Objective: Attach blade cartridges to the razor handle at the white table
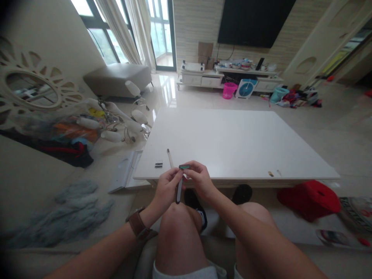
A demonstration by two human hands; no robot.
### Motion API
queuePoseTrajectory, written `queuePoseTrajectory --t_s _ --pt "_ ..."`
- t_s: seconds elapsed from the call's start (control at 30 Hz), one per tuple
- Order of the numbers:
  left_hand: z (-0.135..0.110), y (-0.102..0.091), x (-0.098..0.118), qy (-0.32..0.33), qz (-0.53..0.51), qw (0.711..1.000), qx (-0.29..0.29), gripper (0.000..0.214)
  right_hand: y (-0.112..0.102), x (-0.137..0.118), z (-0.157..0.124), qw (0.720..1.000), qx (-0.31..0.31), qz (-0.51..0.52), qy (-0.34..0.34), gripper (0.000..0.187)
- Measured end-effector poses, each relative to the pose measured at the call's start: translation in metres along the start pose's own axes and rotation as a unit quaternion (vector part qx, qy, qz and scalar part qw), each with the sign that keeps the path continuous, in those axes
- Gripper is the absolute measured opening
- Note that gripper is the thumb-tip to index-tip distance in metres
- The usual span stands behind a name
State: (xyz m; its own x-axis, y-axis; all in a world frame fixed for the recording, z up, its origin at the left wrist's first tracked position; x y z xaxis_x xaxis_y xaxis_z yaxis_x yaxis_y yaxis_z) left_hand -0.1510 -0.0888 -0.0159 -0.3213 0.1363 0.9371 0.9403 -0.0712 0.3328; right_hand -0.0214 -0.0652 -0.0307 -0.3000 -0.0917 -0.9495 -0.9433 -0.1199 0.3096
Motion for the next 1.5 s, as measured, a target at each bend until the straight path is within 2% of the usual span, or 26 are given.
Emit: queuePoseTrajectory --t_s 1.5 --pt "0.0012 -0.0011 -0.0053 0.007 -0.004 1.000 -0.008 0.037 -0.0005 -0.0002 0.0002 1.000 -0.005 0.009 0.015 0.012"
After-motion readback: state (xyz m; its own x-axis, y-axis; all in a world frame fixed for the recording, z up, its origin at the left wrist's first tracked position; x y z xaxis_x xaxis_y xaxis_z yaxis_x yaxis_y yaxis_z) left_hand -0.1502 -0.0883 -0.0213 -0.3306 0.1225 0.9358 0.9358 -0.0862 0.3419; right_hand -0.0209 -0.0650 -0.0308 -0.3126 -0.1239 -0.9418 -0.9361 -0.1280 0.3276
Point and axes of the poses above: each hand's wrist, its own z-axis towards the middle knuckle, its own y-axis out of the palm, x = y × z, the point moved 1 cm from there along z, towards the middle knuckle, and after that the axes turned 4 degrees about -z, right-handed, at the moved point
